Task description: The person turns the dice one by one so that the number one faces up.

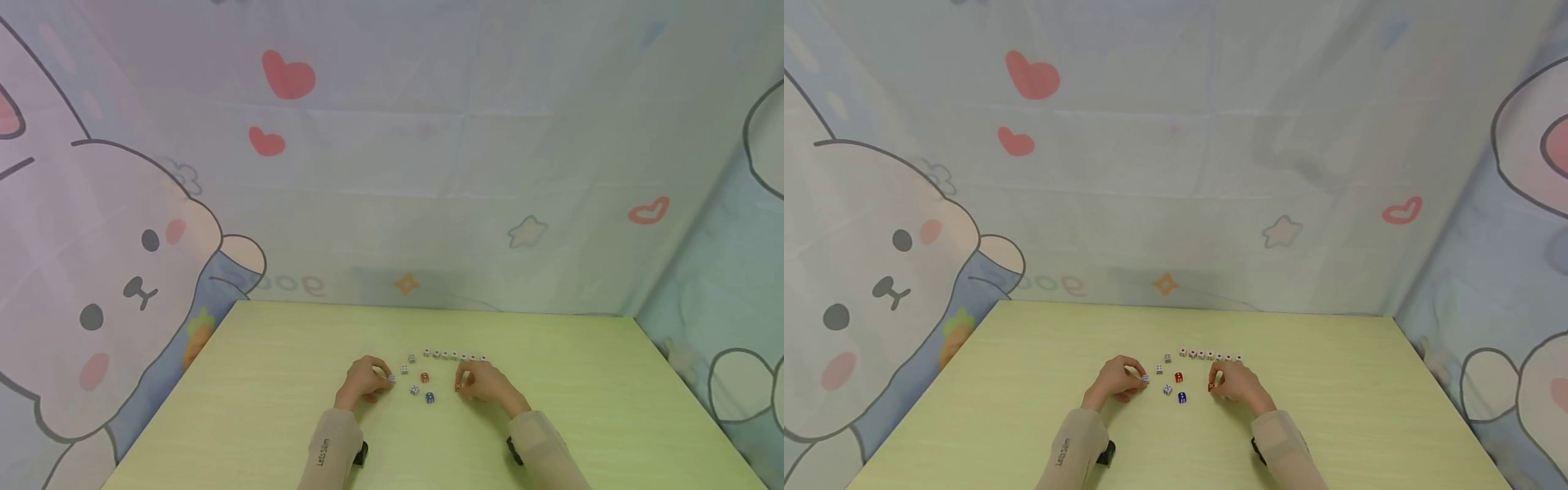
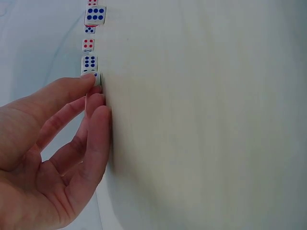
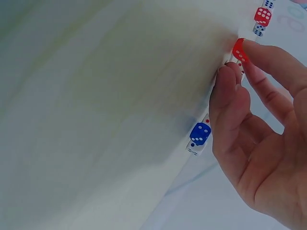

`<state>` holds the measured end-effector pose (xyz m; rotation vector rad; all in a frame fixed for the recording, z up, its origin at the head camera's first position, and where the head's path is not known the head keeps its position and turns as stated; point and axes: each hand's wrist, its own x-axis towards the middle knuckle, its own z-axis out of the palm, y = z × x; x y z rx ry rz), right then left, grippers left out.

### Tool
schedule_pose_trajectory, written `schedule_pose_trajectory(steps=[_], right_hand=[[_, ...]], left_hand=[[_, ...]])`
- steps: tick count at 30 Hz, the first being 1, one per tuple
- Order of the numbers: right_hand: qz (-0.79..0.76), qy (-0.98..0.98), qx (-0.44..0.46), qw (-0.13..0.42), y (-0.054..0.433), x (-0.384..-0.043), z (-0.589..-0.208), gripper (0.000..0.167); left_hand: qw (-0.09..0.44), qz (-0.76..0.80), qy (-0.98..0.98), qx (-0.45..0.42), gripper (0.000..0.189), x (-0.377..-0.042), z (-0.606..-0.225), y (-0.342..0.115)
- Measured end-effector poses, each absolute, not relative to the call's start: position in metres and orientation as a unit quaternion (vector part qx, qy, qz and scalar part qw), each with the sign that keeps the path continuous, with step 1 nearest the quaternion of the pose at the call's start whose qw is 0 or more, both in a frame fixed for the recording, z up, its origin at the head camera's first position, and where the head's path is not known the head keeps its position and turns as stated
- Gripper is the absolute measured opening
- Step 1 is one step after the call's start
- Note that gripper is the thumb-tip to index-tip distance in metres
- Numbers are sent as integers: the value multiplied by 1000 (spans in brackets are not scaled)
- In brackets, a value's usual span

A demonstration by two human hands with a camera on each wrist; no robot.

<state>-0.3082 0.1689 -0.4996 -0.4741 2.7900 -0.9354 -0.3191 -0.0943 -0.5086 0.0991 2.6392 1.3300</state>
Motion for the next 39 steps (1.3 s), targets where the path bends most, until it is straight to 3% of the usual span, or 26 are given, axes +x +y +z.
schedule_pose_trajectory(steps=[9,21,32,39], right_hand=[[-320,928,-168,90,170,-307,-498,3],[-331,923,-173,93,171,-307,-498,7],[-294,943,-140,69,166,-310,-501,10],[-277,950,-139,25,184,-317,-493,9]], left_hand=[[94,451,887,31,14,-320,-509,-94],[93,452,887,31,14,-319,-509,-94],[92,457,884,35,13,-320,-510,-96],[92,454,886,30,13,-318,-508,-95]])
